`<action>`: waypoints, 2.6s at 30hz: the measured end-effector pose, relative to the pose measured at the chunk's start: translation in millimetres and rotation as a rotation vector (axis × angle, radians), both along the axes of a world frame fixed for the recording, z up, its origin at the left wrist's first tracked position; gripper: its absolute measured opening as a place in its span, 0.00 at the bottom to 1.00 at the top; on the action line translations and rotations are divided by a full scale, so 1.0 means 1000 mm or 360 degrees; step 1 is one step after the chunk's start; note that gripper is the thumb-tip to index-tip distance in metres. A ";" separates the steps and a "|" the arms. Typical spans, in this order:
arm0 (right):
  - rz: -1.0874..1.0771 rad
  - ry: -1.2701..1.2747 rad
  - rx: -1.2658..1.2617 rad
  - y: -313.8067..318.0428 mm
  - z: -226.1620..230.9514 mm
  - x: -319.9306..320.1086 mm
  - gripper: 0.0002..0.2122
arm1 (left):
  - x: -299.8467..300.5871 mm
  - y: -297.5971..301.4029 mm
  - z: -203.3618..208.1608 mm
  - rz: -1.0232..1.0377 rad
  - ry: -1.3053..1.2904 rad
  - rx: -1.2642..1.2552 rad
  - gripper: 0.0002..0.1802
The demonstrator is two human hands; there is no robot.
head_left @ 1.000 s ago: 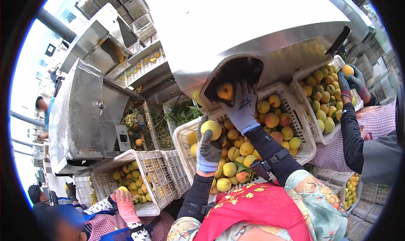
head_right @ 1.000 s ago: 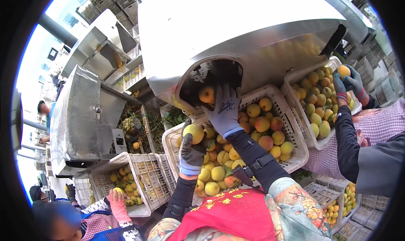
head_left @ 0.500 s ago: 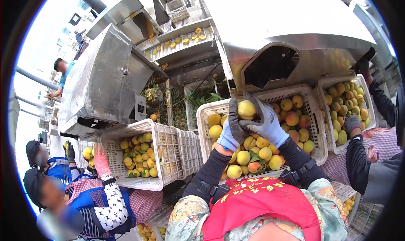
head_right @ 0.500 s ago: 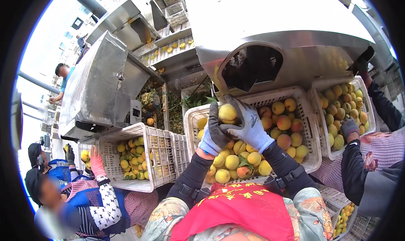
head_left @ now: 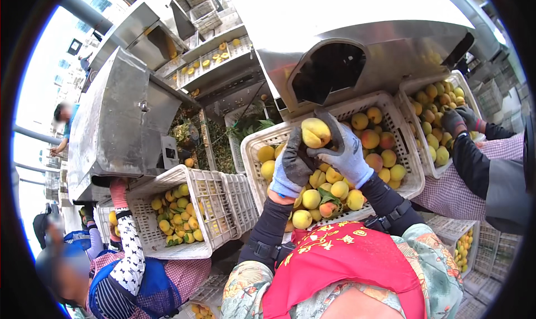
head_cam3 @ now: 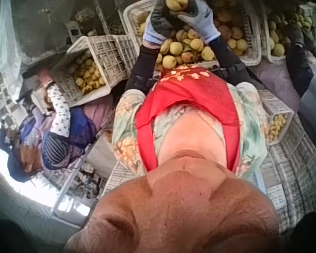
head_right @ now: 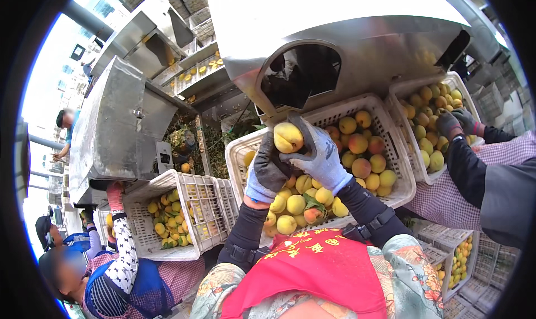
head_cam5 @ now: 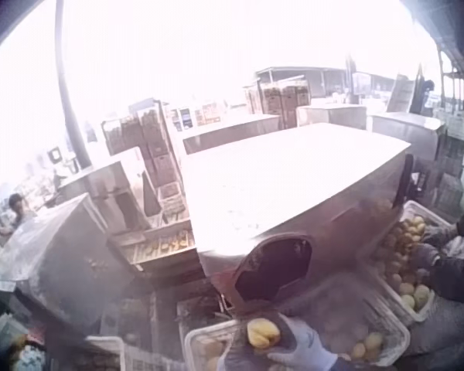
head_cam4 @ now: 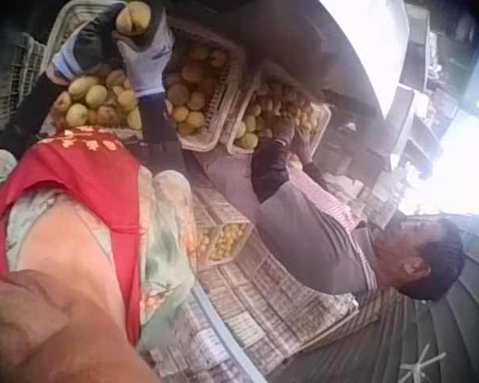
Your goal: Sorting fruit and placing them into a sorting machine for processing.
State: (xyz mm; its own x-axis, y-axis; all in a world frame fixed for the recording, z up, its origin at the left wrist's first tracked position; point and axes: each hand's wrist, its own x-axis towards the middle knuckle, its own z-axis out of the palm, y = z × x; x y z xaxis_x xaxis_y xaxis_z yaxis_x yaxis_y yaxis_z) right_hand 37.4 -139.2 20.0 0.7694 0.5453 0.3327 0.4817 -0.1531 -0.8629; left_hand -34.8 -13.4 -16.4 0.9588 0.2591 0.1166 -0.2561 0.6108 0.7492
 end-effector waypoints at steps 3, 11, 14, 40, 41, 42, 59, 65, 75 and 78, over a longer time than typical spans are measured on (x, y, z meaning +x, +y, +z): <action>-0.0015 0.0063 0.0064 0.000 0.003 0.000 0.40 | 0.001 0.009 0.003 -0.0111 0.0153 -0.0434 0.23; -0.0354 -0.0440 -0.0133 0.013 -0.016 0.017 0.39 | 0.040 0.006 -0.011 -0.0177 0.0433 -0.0906 0.24; -0.0452 -0.0569 -0.0227 0.022 -0.021 0.043 0.39 | 0.038 0.006 -0.020 -0.0041 0.0756 -0.0406 0.25; -0.0310 -0.0266 -0.2290 -0.095 -0.134 0.079 0.41 | -0.033 -0.052 -0.112 -0.0425 0.0873 0.1005 0.41; -0.0251 -0.0269 -0.2341 -0.098 -0.147 0.102 0.40 | -0.023 -0.049 -0.115 -0.0491 0.0925 0.0398 0.39; -0.0185 -0.0270 -0.2385 -0.100 -0.157 0.115 0.40 | -0.018 -0.043 -0.115 -0.0488 0.0989 -0.0120 0.30; -0.0024 0.0083 -0.0024 -0.020 -0.018 0.002 0.43 | -0.007 0.004 -0.048 -0.0317 -0.0137 -0.0589 0.34; -0.0209 -0.0275 -0.0148 -0.001 -0.013 0.030 0.47 | 0.018 0.017 -0.026 -0.0027 0.0323 -0.0888 0.38; -0.0737 -0.0438 -0.0343 0.039 -0.026 0.071 0.44 | 0.012 0.017 -0.039 -0.0090 0.0203 -0.1219 0.29; -0.0732 -0.0420 -0.0543 0.044 -0.030 0.071 0.45 | 0.009 0.017 -0.043 -0.0067 0.0288 -0.1246 0.29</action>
State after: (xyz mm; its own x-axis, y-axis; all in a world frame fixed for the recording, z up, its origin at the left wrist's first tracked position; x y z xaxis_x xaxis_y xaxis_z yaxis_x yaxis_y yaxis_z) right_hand 108.5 -95.0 -9.8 0.8661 0.2872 0.4091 0.4911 -0.6411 -0.5898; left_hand -25.7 4.1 -59.1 0.9562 0.1646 -0.2420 -0.1368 0.9824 0.1275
